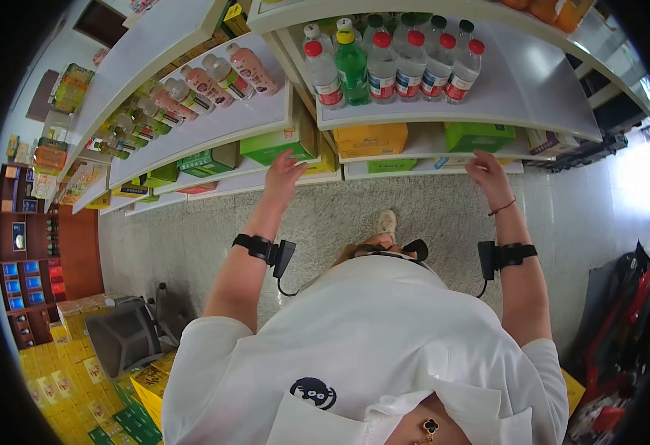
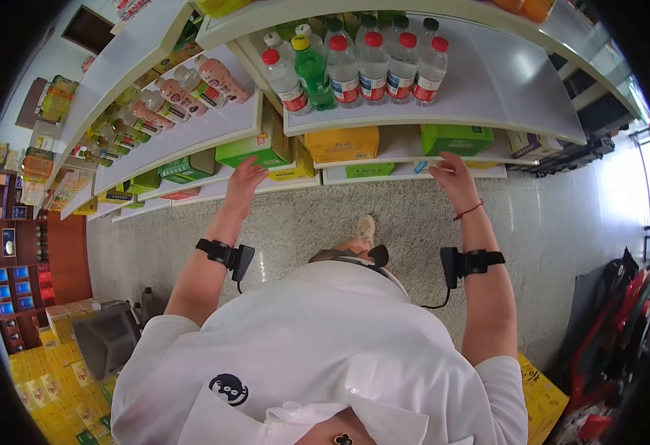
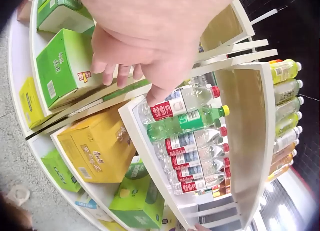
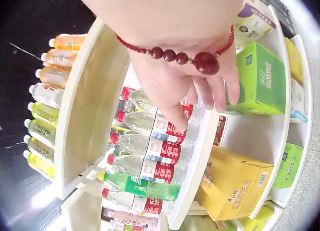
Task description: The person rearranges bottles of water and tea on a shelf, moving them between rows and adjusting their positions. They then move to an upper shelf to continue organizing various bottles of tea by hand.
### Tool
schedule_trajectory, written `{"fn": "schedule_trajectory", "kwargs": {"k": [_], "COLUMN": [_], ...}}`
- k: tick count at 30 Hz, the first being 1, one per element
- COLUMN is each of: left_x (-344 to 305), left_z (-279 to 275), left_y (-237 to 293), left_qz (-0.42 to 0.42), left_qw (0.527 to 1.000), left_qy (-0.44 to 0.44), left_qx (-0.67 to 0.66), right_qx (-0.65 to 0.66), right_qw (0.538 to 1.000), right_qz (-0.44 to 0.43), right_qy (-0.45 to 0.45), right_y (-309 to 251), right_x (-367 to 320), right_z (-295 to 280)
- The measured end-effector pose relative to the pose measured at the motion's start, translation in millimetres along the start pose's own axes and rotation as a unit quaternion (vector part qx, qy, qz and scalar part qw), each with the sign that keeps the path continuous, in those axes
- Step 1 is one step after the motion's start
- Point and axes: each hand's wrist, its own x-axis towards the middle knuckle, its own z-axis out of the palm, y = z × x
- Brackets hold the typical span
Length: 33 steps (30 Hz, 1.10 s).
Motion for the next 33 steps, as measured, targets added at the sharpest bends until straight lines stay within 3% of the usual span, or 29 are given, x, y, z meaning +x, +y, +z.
{"fn": "schedule_trajectory", "kwargs": {"k": [2,9,11,16,19,23,30,33], "left_x": [16,67,83,79,78,55,-13,-40], "left_z": [5,43,55,82,90,110,176,208], "left_y": [-6,20,19,56,52,50,63,70], "left_qz": [0.028,0.064,0.043,0.037,0.036,0.023,-0.072,-0.096], "left_qw": [0.999,0.997,0.996,0.995,0.991,0.983,0.950,0.934], "left_qy": [0.005,0.050,0.061,0.097,0.125,0.183,0.295,0.325], "left_qx": [0.017,0.011,-0.057,-0.015,-0.011,-0.023,-0.073,-0.112], "right_qx": [-0.068,-0.126,-0.181,-0.207,-0.215,-0.192,-0.182,-0.233], "right_qw": [0.994,0.984,0.974,0.963,0.956,0.945,0.922,0.916], "right_qz": [-0.080,-0.118,-0.128,-0.171,-0.195,-0.246,-0.280,-0.282], "right_qy": [0.034,0.052,0.033,0.007,-0.029,-0.101,-0.195,-0.167], "right_y": [-5,-57,-72,-71,-84,-90,-95,-106], "right_x": [30,107,119,158,177,203,227,219], "right_z": [-4,-36,-44,-50,-48,-46,-48,-44]}}
